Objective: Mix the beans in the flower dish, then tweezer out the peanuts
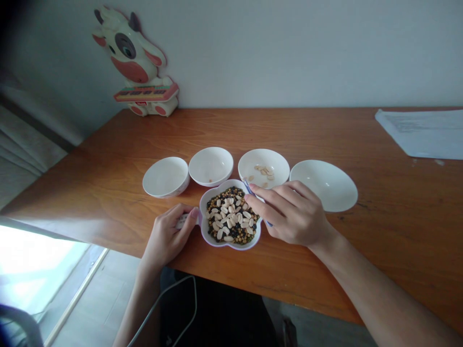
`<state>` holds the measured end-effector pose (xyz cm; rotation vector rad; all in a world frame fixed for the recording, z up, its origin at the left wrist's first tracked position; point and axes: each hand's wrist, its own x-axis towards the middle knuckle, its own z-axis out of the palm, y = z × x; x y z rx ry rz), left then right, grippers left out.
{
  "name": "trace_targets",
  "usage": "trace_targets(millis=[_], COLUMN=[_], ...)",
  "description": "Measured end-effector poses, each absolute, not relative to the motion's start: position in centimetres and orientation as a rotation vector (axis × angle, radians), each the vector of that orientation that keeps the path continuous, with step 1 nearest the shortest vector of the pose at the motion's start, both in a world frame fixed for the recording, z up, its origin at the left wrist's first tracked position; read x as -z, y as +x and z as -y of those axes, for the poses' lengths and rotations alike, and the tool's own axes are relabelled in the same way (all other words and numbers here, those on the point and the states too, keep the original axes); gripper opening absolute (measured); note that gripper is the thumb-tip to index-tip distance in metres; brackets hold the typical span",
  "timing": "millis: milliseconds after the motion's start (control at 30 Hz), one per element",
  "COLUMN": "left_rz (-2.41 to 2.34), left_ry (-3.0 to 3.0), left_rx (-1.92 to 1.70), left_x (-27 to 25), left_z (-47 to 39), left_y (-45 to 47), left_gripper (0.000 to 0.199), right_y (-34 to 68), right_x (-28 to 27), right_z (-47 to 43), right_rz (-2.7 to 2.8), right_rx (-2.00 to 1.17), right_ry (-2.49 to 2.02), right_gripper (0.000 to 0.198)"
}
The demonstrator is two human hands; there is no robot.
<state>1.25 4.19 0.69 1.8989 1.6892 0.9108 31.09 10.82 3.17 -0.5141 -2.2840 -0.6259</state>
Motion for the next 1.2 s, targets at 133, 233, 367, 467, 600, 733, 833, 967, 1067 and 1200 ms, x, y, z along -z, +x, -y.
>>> trace_targets(millis=[133,233,367,467,600,733,833,967,1067,1200], left_rz=[-1.689,-1.688,-1.688,-1.685,-1.687,-1.687,-1.693,-1.69,-1.696,-1.696], left_ry=[1.898,1.897,1.899,1.901,1.898,1.9,1.901,1.906,1.906,1.906], left_rx=[-0.913,-0.918,-0.919,-0.915,-0.91,-0.909,-0.902,-0.898,-0.895,-0.903], left_x=[-0.65,-0.7,-0.71,-0.67,-0.68,-0.69,-0.69,-0.76,-0.85,-0.92], left_z=[-4.18,-4.16,-4.15,-4.19,-4.2,-4.15,-4.12,-4.13,-4.16,-4.14], left_y=[1.26,1.28,1.23,1.18,1.17,1.2,1.22,1.26,1.29,1.3], left_gripper=[0.029,0.029,0.029,0.029,0.029,0.029,0.029,0.029,0.029,0.029], right_y=[31.18,31.17,31.04,30.96,30.94,31.02,31.08,31.0,30.89,30.84], right_x=[-2.94,-2.9,-2.89,-2.92,-2.99,-2.92,-2.84,-2.86,-2.92,-2.98], right_z=[-10.88,-10.89,-10.95,-10.98,-11.04,-11.04,-10.99,-10.98,-10.96,-10.93], right_rz=[2.308,2.312,2.296,2.274,2.258,2.255,2.24,2.225,2.223,2.211], right_rx=[0.601,0.591,0.574,0.562,0.549,0.535,0.53,0.523,0.52,0.519], right_ry=[-0.531,-0.542,-0.556,-0.581,-0.605,-0.62,-0.634,-0.646,-0.65,-0.665], right_gripper=[0.036,0.038,0.035,0.033,0.033,0.033,0.032,0.032,0.033,0.033])
